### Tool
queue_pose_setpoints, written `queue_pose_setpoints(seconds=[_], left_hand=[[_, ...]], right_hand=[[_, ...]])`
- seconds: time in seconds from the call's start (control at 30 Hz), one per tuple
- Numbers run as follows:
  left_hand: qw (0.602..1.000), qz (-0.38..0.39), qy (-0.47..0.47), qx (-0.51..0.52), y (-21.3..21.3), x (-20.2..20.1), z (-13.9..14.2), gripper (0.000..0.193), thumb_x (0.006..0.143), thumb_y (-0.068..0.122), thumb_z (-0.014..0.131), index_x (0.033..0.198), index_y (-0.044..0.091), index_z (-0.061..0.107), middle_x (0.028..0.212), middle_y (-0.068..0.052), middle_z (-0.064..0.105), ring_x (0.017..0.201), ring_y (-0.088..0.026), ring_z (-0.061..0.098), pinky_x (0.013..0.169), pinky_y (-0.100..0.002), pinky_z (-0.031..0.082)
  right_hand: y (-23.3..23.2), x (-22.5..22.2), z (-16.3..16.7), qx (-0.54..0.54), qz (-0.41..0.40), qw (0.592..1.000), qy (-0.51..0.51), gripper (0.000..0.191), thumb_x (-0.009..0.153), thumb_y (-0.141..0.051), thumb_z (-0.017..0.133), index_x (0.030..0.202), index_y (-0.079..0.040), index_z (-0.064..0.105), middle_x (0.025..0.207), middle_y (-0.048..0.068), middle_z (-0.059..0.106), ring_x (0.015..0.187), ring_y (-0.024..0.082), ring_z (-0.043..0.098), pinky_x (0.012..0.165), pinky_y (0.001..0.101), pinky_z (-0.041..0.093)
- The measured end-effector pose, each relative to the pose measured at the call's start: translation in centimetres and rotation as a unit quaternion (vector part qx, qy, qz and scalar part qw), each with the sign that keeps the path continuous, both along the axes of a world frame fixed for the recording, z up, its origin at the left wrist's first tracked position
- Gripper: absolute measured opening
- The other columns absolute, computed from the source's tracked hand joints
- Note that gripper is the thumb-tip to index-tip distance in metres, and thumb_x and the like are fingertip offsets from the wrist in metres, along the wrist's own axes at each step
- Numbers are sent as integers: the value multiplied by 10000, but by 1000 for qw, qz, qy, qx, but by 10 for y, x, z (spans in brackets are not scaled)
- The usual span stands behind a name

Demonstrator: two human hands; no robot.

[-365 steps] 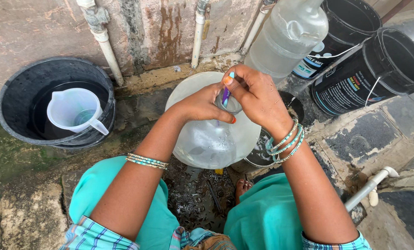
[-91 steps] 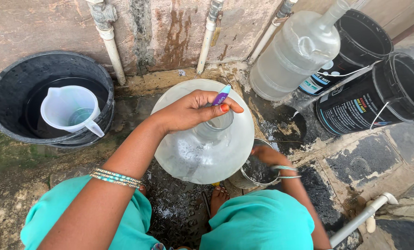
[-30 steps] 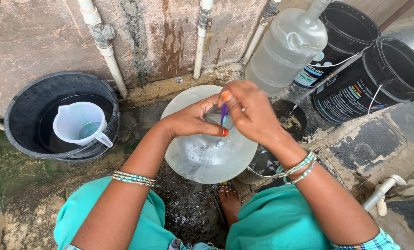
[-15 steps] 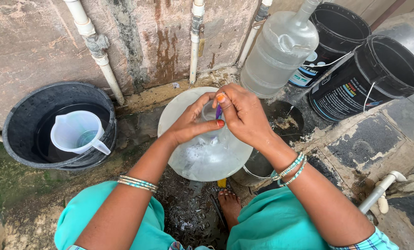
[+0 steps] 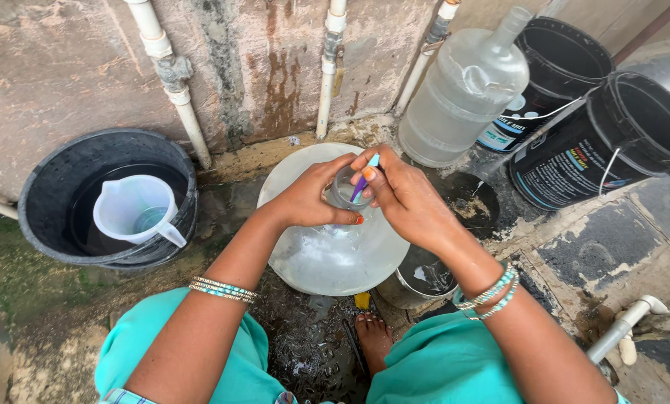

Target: The person cleans the neck of a large plastic water dispenser using a toothbrush and water. They first rinse the neck with water from a smaller bottle, then scrub the inside with a toothbrush, and finally rinse it again.

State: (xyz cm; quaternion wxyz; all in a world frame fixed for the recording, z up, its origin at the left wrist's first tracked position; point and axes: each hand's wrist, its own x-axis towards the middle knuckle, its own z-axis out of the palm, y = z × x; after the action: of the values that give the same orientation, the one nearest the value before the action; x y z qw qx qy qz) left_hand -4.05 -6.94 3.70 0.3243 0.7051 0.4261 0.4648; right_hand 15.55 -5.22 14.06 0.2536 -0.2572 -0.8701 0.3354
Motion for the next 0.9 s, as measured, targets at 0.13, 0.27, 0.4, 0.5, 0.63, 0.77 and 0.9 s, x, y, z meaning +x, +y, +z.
queue_pose_setpoints(seconds=[0.13,0.27,0.4,0.5,0.63,0.77,0.9], left_hand=[[997,-15,68,13,-7,-5,2,968,627,245,937,1461,77,476,1320,-159,659,1249,-325,617,1061,-404,463],[997,-45,64,11,-15,-4,6,970,625,222,929,1463,67,465,1316,-163,643,1244,-332,602,1062,-407,448],[992,-71,91,-55,-23,2,7,761,632,226,915,1292,72,569,1208,-126,690,1177,-290,654,1044,-384,485],[990,-96,75,-68,-29,8,6,656,646,178,885,1240,77,623,1199,-110,692,1164,-271,663,1023,-385,503],[986,-103,51,-117,-32,14,7,574,643,125,821,1186,68,644,1117,-112,720,1086,-259,696,971,-380,544],[990,-43,93,-94,-29,17,10,636,644,180,801,1236,70,595,1133,-141,705,1091,-297,679,990,-401,528],[956,85,280,2,-27,16,7,939,656,391,928,1393,60,449,1408,-214,538,1334,-350,483,1156,-586,204]], right_hand=[[-2,4,4,8,-31,998,-46,299,1085,-295,450,1073,-69,645,929,77,732,801,195,700,751,342,564],[-2,4,10,119,0,992,-38,271,1097,-250,489,997,-69,665,945,116,652,897,274,652,817,396,512],[-2,7,19,201,128,970,-41,177,1056,-187,523,986,-64,631,995,109,626,981,345,593,874,448,470],[-6,9,24,236,139,956,-102,130,986,-160,563,976,-59,643,964,117,620,910,366,565,821,468,458],[-7,5,21,229,125,962,-73,151,988,-161,556,952,-42,642,896,144,596,889,365,578,799,458,463],[2,-4,10,143,35,989,-27,260,1021,-182,542,839,-41,661,777,124,607,748,298,616,690,411,475],[14,-7,0,110,-77,991,-8,353,1045,-245,553,800,-29,687,699,108,608,632,212,610,591,371,446]])
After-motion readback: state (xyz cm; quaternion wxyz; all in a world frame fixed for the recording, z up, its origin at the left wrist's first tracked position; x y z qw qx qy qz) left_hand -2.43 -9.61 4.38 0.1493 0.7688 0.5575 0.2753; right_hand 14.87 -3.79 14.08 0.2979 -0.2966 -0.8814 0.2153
